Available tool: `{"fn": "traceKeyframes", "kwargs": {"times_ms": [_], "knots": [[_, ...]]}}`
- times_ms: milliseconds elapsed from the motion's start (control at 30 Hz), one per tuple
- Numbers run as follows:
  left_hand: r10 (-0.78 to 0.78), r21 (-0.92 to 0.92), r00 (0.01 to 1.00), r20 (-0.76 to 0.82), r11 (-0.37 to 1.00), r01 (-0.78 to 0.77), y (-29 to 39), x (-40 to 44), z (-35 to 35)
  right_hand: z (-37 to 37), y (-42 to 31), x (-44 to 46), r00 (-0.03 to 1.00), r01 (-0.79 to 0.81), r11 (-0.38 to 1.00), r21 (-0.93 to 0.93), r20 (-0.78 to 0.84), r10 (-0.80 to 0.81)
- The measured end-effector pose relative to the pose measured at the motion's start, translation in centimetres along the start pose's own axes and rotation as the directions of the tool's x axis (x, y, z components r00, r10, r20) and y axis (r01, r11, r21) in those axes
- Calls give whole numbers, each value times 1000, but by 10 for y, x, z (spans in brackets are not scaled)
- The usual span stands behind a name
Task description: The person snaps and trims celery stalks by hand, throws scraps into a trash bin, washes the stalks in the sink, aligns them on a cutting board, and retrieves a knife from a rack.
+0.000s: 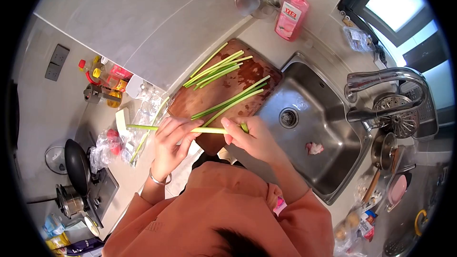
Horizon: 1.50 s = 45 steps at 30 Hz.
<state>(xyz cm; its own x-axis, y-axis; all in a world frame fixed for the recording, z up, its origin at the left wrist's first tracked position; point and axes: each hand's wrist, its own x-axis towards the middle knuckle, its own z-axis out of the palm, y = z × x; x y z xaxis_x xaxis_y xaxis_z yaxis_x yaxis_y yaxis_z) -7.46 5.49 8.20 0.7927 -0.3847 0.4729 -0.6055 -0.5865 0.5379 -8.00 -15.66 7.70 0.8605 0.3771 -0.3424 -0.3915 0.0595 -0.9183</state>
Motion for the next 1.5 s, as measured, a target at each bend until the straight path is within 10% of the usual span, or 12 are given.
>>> {"fn": "traceKeyframes", "kwargs": {"times_ms": [200, 500, 733, 933, 1167, 1500], "knots": [[91, -23, 996, 17, 996, -90, 2, -4, -11, 3, -23, -12, 986, -5, 990, -138, 163, 27], [-1, -215, 994, -113, 976, -23, 8, -12, -10, 14, 5, -8, 942, 182, 960, 211, 241, -232], [237, 101, 968, 77, 964, -244, 10, -1, -31, -10, -31, 13, 878, 326, 833, -447, 470, -92], [267, 167, 956, 124, 944, -285, 13, 8, -22, 9, -36, 11, 874, 355, 832, -426, 466, -134], [-156, -378, 970, -187, 923, 76, 32, -10, 15, 31, -6, 3, 862, 460, 887, 45, 216, -458], [-339, -779, 884, -323, 625, -45, 20, 6, 10, 22, 9, 5, 900, 436, 870, -231, 110, -422]]}}
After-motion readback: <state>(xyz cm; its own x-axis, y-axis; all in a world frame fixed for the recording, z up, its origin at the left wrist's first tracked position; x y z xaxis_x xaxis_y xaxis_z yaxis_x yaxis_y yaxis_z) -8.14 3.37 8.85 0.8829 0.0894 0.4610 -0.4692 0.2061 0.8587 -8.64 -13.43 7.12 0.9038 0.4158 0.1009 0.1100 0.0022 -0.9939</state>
